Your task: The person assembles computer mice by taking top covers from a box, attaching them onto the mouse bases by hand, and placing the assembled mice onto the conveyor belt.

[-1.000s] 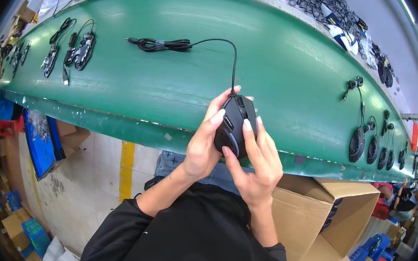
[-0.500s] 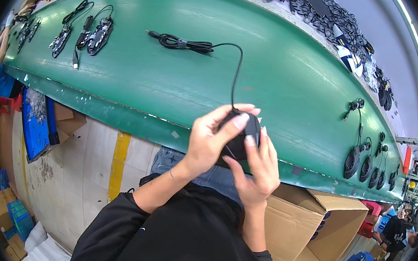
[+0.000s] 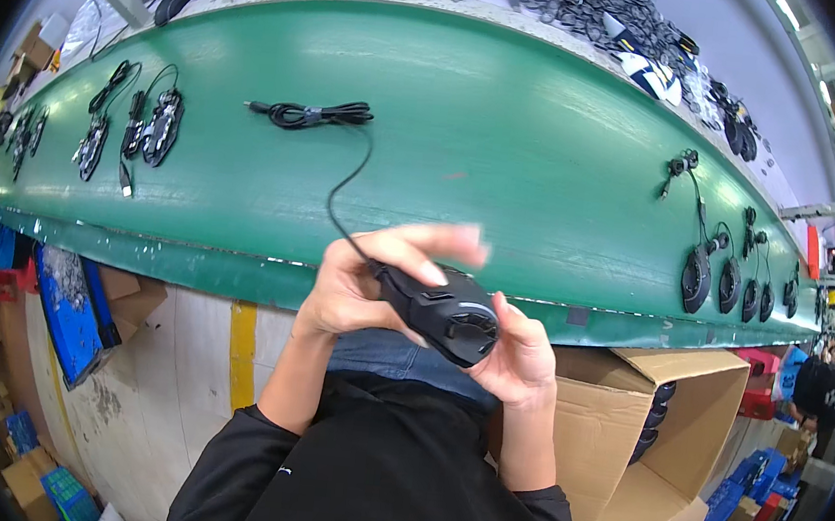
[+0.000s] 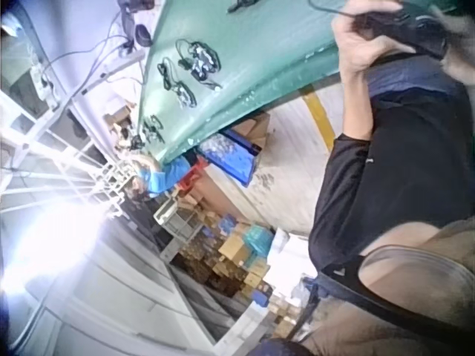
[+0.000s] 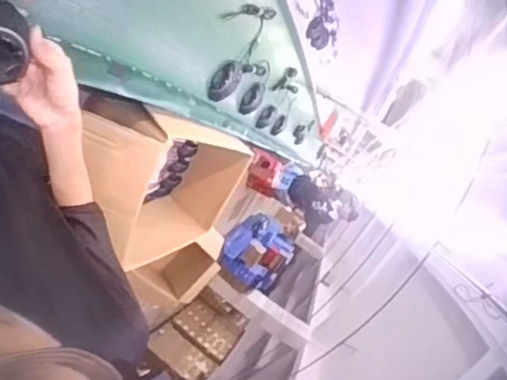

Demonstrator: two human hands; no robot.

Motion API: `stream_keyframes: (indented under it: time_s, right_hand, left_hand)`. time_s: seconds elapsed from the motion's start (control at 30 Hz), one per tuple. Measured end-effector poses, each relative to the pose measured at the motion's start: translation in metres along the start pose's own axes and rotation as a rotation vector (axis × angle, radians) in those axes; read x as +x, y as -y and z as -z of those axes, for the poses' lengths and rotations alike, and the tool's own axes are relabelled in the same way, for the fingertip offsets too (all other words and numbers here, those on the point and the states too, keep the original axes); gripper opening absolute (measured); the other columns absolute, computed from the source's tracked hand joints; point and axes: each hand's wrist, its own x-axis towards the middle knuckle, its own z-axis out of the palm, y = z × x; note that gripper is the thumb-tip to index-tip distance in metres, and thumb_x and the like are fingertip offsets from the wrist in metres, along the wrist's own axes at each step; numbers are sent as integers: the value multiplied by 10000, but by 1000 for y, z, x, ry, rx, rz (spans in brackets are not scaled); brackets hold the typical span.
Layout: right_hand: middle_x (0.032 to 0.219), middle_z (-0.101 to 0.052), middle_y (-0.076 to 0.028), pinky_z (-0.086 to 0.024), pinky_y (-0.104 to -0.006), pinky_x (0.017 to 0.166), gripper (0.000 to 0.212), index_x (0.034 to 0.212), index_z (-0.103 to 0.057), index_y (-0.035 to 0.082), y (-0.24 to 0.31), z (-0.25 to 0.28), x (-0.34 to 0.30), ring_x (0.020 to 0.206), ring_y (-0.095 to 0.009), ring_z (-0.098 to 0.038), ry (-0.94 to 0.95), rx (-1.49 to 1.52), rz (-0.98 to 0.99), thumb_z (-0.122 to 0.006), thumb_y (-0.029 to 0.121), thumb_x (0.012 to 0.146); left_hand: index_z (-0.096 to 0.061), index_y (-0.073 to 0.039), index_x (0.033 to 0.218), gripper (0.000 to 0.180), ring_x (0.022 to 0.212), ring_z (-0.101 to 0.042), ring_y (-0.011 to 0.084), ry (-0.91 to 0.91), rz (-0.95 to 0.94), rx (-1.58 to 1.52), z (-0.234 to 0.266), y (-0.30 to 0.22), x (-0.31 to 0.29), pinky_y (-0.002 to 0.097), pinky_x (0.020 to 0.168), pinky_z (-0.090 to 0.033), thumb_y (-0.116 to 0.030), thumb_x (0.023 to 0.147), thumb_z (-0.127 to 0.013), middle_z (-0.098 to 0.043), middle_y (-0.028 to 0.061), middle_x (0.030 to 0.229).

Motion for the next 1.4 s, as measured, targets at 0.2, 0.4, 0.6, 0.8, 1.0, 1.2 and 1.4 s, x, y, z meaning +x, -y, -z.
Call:
stream_keyframes:
  time_s: [0.2, 0.4, 0.6, 0.8, 1.0, 1.2, 1.4]
  right_hand:
    - [1287, -610, -187, -437, -398, 1029, 566, 1267, -593, -50, 3, -14, -12, 1209, -302, -575, -192, -1393, 992, -606, 415, 946]
    - [1162, -676, -170, -559, -341, 867, 391, 1167, -684, 28, -7, -20, -3, 1041, -278, -679, -216, -1434, 1220, -756, 16, 783]
    - [1159, -679, -169, -552, -333, 877, 411, 1238, -639, 27, -2, -19, -6, 1042, -296, -676, -258, -1432, 1215, -711, 30, 834]
    - [1065, -683, -223, -554, -363, 785, 465, 1299, -546, -7, -9, -12, -2, 916, -342, -695, -390, -1391, 1180, -669, 14, 851]
    - [996, -701, -119, -568, -258, 659, 425, 1349, -508, 7, -1, -9, -2, 763, -116, -685, -347, -921, 734, -618, 66, 943]
    - [1036, -697, -111, -579, -251, 691, 543, 1363, -498, 3, 6, -15, -14, 800, -94, -672, -333, -1041, 791, -722, 42, 870]
    - [1076, -706, -147, -580, -289, 735, 523, 1238, -624, 28, 12, -5, -3, 909, -200, -708, -414, -1357, 1199, -717, -95, 738]
  left_hand:
    - [-591, 4, 1011, 431, 1040, -649, 339, -401, 59, 111, -23, 29, -3, 444, 935, -511, 75, 646, -808, -669, 216, 1047]
    - [-574, -38, 1012, 446, 1032, -637, 281, -577, 120, 86, -34, 27, -9, 395, 953, -489, 66, 640, -795, -659, 159, 1039]
    - [-568, -52, 1089, 426, 1029, -629, 254, -631, 136, -45, -35, 40, -2, 379, 933, -515, -42, 740, -811, -643, 150, 1087]
    - [-554, -57, 1119, 384, 1018, -622, 225, -703, 78, -73, -39, 44, 3, 373, 926, -526, -80, 808, -778, -617, 96, 1075]
    - [-533, -20, 1205, 445, 1020, -604, 185, -617, 209, 114, -43, 33, 11, 319, 933, -486, -17, 809, -737, -603, 72, 1114]
    - [-481, 56, 1287, 578, 1099, -595, 216, -589, 235, 96, -53, 36, 8, 352, 985, -465, 62, 765, -730, -614, 126, 1167]
    - [-378, -50, 1424, 613, 1184, -555, 242, -458, 436, 2, -61, 19, 16, 394, 987, -485, -47, 884, -669, -506, 151, 1354]
